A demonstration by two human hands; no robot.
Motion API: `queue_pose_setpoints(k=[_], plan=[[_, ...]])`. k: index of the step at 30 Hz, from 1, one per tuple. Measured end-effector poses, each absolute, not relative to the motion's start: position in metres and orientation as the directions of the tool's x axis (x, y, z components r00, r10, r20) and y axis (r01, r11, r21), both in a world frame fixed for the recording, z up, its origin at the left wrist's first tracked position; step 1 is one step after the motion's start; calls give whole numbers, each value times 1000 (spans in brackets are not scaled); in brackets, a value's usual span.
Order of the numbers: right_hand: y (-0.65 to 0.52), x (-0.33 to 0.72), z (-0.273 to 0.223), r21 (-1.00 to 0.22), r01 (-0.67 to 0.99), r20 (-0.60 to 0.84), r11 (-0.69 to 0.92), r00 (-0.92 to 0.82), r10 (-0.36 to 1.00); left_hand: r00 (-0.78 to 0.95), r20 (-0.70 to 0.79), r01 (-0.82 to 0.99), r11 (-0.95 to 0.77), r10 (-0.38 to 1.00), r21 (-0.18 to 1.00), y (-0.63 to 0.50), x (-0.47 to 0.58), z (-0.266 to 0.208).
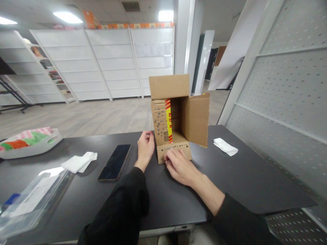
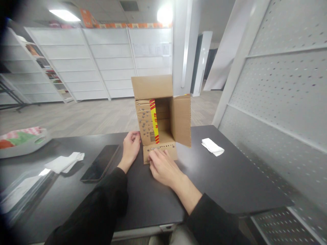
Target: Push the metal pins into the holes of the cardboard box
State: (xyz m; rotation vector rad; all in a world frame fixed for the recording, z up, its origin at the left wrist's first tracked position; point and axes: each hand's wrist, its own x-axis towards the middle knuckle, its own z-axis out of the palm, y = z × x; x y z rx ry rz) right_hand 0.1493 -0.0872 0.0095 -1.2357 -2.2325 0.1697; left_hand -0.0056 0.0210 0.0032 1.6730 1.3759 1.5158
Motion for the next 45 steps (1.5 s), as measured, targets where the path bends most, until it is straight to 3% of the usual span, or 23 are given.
queue_pose_setpoints(k=[8, 23, 30, 45], plan=[[-76, 155, -3, -482, 689, 559, 541, -233, 796, -125, 435, 362, -367, 892, 857, 22, -6, 1], [-74, 162, 0, -463, 822, 609, 333, 22, 793, -118, 430, 344, -369, 895, 863, 23, -7, -1], [-73, 162, -3, -415, 847, 619, 334, -6, 785, -121, 430, 333, -372, 895, 867, 24, -7, -1], [-71, 162, -6, -460, 789, 623, 408, -40, 781, -129, 430, 353, -364, 893, 862, 22, -6, 2]])
